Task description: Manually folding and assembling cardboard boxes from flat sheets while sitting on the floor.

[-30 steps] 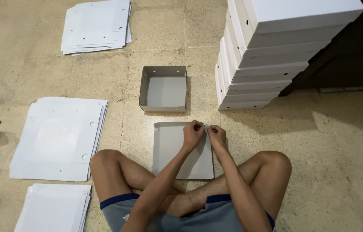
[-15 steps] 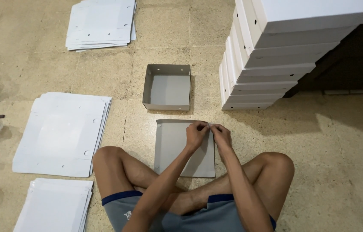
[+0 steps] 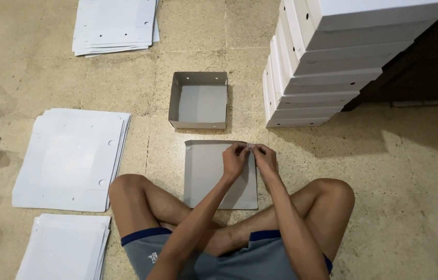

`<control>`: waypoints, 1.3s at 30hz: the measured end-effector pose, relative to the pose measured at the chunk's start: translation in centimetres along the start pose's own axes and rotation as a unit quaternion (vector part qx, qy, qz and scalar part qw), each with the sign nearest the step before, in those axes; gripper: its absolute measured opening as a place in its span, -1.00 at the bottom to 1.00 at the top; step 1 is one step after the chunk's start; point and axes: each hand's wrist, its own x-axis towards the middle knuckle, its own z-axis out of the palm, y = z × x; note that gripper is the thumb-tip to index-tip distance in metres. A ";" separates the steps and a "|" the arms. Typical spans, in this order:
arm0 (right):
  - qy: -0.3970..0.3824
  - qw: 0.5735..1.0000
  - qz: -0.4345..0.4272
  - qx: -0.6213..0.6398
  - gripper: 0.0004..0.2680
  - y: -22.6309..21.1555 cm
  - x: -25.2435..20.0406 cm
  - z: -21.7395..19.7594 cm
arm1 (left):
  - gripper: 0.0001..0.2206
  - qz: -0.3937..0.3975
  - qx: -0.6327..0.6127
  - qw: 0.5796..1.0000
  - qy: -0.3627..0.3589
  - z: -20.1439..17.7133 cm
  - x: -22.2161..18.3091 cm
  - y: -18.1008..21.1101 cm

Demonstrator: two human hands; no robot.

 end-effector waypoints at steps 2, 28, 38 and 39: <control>-0.001 1.000 -0.006 -0.003 -0.76 0.0 0.1 0.1 | -0.89 0.005 0.000 1.000 -0.003 0.0 0.1 -0.1; -0.033 0.998 -0.019 0.047 -0.76 0.4 0.8 -0.3 | -0.86 0.002 -0.011 1.000 0.025 0.6 -0.5 -0.2; -0.032 0.999 -0.031 0.002 -0.77 1.6 1.4 0.0 | -0.88 -0.009 -0.010 0.999 0.041 1.1 -1.1 -0.1; -0.031 0.999 -0.031 -0.008 -0.75 1.4 1.0 0.0 | -0.88 -0.006 -0.012 0.999 0.041 1.1 -1.3 -0.2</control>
